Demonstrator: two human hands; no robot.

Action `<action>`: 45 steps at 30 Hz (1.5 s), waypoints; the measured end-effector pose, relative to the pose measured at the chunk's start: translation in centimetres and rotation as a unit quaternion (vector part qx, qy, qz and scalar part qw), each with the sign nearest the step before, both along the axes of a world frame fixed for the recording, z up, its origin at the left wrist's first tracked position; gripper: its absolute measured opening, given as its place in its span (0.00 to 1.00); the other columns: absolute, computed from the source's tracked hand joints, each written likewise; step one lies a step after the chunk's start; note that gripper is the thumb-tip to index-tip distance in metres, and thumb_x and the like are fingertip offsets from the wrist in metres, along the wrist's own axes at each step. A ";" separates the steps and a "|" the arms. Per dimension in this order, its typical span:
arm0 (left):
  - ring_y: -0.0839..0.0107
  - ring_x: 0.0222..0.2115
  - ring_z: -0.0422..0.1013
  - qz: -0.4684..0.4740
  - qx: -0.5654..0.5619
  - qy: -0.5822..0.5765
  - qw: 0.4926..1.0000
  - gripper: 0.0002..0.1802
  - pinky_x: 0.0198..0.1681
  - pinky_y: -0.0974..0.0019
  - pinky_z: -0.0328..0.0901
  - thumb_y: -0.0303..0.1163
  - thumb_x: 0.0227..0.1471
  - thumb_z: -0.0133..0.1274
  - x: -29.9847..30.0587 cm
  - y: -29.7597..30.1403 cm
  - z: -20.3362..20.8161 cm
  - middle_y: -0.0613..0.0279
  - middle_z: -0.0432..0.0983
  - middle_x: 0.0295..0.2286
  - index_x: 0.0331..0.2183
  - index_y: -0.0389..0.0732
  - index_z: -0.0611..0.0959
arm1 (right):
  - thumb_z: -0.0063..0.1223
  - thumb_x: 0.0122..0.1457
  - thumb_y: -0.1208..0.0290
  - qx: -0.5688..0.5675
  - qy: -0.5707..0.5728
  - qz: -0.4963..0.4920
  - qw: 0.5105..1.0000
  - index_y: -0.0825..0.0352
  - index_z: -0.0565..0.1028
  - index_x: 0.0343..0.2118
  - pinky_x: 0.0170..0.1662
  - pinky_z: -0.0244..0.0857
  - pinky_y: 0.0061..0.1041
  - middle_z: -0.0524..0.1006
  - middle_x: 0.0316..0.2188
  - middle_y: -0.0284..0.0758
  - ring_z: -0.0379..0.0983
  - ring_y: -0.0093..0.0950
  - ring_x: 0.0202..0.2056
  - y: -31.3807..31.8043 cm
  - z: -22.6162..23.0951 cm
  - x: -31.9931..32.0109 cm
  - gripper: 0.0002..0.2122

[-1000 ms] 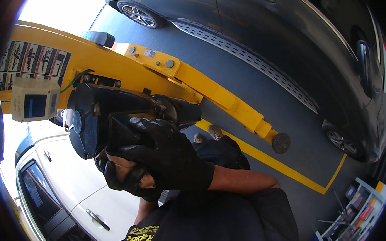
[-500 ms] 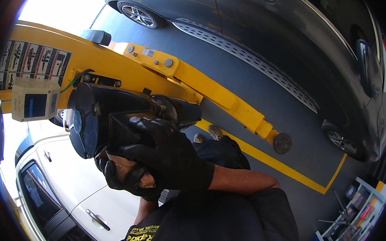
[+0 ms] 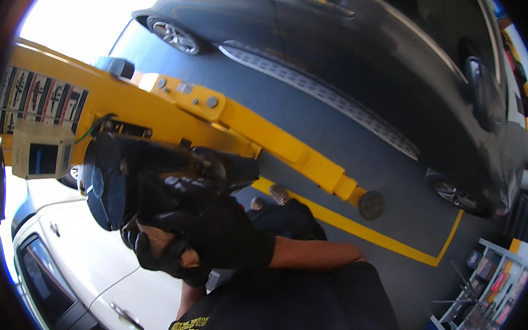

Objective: The person wipes the yellow arms of a car lift with a cloth, moving around the lift to clean different sections. The person also handles a small cylindrical object briefly before continuing to wipe the lift arms.

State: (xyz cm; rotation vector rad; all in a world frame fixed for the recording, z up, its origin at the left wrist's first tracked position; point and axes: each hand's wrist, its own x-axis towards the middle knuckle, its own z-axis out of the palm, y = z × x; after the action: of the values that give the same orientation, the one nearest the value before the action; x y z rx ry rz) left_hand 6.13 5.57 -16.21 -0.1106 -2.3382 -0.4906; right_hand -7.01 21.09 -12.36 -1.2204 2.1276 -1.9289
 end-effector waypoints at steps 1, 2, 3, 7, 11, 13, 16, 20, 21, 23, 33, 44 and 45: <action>0.44 0.69 0.58 -0.001 -0.009 0.006 1.000 0.15 0.69 0.38 0.61 0.34 0.52 0.73 0.3 0.1 0.1 0.55 0.64 0.59 0.41 0.60 0.87 | 0.75 0.55 0.52 -0.009 0.005 -0.015 1.000 0.54 0.84 0.58 0.66 0.65 0.51 0.75 0.63 0.52 0.72 0.52 0.64 -0.1 -0.3 0.4 0.28; 0.44 0.69 0.58 0.005 -0.014 0.011 1.000 0.15 0.69 0.38 0.61 0.34 0.52 0.73 0.7 0.1 0.1 0.55 0.64 0.59 0.41 0.60 0.87 | 0.73 0.56 0.52 -0.022 0.016 -0.027 0.999 0.53 0.84 0.58 0.65 0.66 0.52 0.76 0.61 0.51 0.73 0.53 0.62 -0.3 -0.4 0.5 0.26; 0.44 0.69 0.58 0.014 -0.018 0.015 1.000 0.15 0.69 0.38 0.61 0.34 0.52 0.73 0.8 0.2 -0.1 0.55 0.64 0.59 0.41 0.60 0.86 | 0.73 0.57 0.52 -0.014 0.020 -0.033 0.999 0.53 0.84 0.58 0.65 0.66 0.52 0.76 0.61 0.51 0.73 0.53 0.62 -0.5 -0.4 0.5 0.26; 0.44 0.69 0.58 0.061 -0.005 0.031 0.998 0.15 0.69 0.38 0.61 0.34 0.52 0.73 0.9 0.5 -1.3 0.55 0.64 0.59 0.41 0.60 0.86 | 0.73 0.58 0.52 -0.005 0.014 -0.031 0.999 0.53 0.82 0.59 0.67 0.65 0.53 0.76 0.62 0.52 0.72 0.53 0.64 -1.0 -0.3 1.0 0.26; 0.42 0.69 0.58 0.075 -0.014 0.070 0.995 0.18 0.69 0.36 0.59 0.33 0.52 0.73 -0.4 0.4 -1.7 0.52 0.63 0.60 0.43 0.57 0.84 | 0.78 0.54 0.56 -0.013 0.037 -0.054 0.998 0.57 0.82 0.59 0.67 0.65 0.48 0.73 0.65 0.52 0.71 0.51 0.66 -0.9 -0.7 1.5 0.29; 0.41 0.69 0.57 0.040 -0.070 0.062 0.995 0.26 0.70 0.38 0.56 0.30 0.50 0.75 -0.7 -0.5 -0.8 0.47 0.59 0.65 0.48 0.50 0.80 | 0.78 0.54 0.56 -0.016 0.053 -0.072 0.996 0.57 0.81 0.59 0.67 0.65 0.48 0.74 0.65 0.52 0.71 0.52 0.65 -0.7 -0.5 1.3 0.30; 0.39 0.70 0.56 0.043 -0.057 0.037 0.997 0.25 0.71 0.37 0.53 0.30 0.49 0.75 -0.8 0.5 0.9 0.48 0.60 0.64 0.47 0.51 0.80 | 0.78 0.55 0.56 -0.017 0.064 -0.083 0.994 0.58 0.79 0.60 0.67 0.65 0.49 0.74 0.64 0.53 0.72 0.53 0.65 -1.0 -0.8 1.5 0.30; 0.43 0.69 0.58 0.049 -0.033 0.046 0.997 0.26 0.70 0.41 0.57 0.27 0.47 0.74 -0.6 0.7 0.7 0.48 0.61 0.64 0.47 0.48 0.81 | 0.78 0.55 0.57 -0.017 0.080 -0.086 0.993 0.58 0.78 0.61 0.67 0.66 0.49 0.74 0.63 0.54 0.72 0.55 0.64 -1.2 -0.8 1.6 0.31; 0.44 0.68 0.59 0.048 -0.014 0.037 0.998 0.26 0.69 0.43 0.59 0.26 0.47 0.74 -0.3 0.4 -0.5 0.48 0.61 0.64 0.47 0.47 0.81 | 0.78 0.55 0.57 -0.017 0.079 -0.084 0.993 0.58 0.78 0.61 0.67 0.65 0.50 0.74 0.63 0.54 0.72 0.55 0.64 -1.1 -0.7 1.5 0.31; 0.46 0.67 0.60 0.050 0.001 0.027 0.998 0.27 0.68 0.46 0.61 0.24 0.46 0.74 0.2 0.1 -1.6 0.49 0.62 0.64 0.47 0.45 0.81 | 0.78 0.55 0.58 -0.015 0.075 -0.075 0.994 0.57 0.78 0.61 0.67 0.65 0.50 0.74 0.63 0.54 0.72 0.55 0.64 -0.9 -0.7 1.5 0.31; 0.41 0.71 0.53 0.077 0.022 0.045 0.996 0.17 0.73 0.29 0.49 0.36 0.55 0.73 -0.4 0.5 -1.7 0.58 0.63 0.61 0.44 0.62 0.83 | 0.78 0.54 0.57 -0.024 0.087 -0.093 0.992 0.58 0.79 0.60 0.66 0.66 0.50 0.75 0.63 0.52 0.73 0.55 0.63 -1.2 -0.1 1.7 0.30; 0.42 0.67 0.62 0.105 -0.014 0.112 0.988 0.17 0.70 0.30 0.58 0.35 0.50 0.75 -1.7 0.9 -0.7 0.63 0.70 0.57 0.38 0.65 0.84 | 0.79 0.54 0.54 -0.001 0.066 -0.094 0.993 0.57 0.79 0.58 0.70 0.61 0.53 0.74 0.64 0.54 0.69 0.56 0.67 -1.6 -1.6 1.8 0.30; 0.42 0.67 0.62 0.103 -0.005 0.110 0.989 0.17 0.70 0.30 0.58 0.34 0.49 0.76 -1.6 0.9 -0.8 0.63 0.70 0.57 0.37 0.64 0.84 | 0.78 0.54 0.54 -0.004 0.068 -0.099 0.993 0.57 0.79 0.58 0.70 0.62 0.53 0.74 0.64 0.54 0.69 0.56 0.67 -1.6 -1.5 1.8 0.30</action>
State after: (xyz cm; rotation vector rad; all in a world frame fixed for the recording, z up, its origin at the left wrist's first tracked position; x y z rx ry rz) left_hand 4.49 6.50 -16.97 0.0682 -2.1084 -0.3449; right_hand -5.18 19.49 -13.90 -1.2190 2.3953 -1.9806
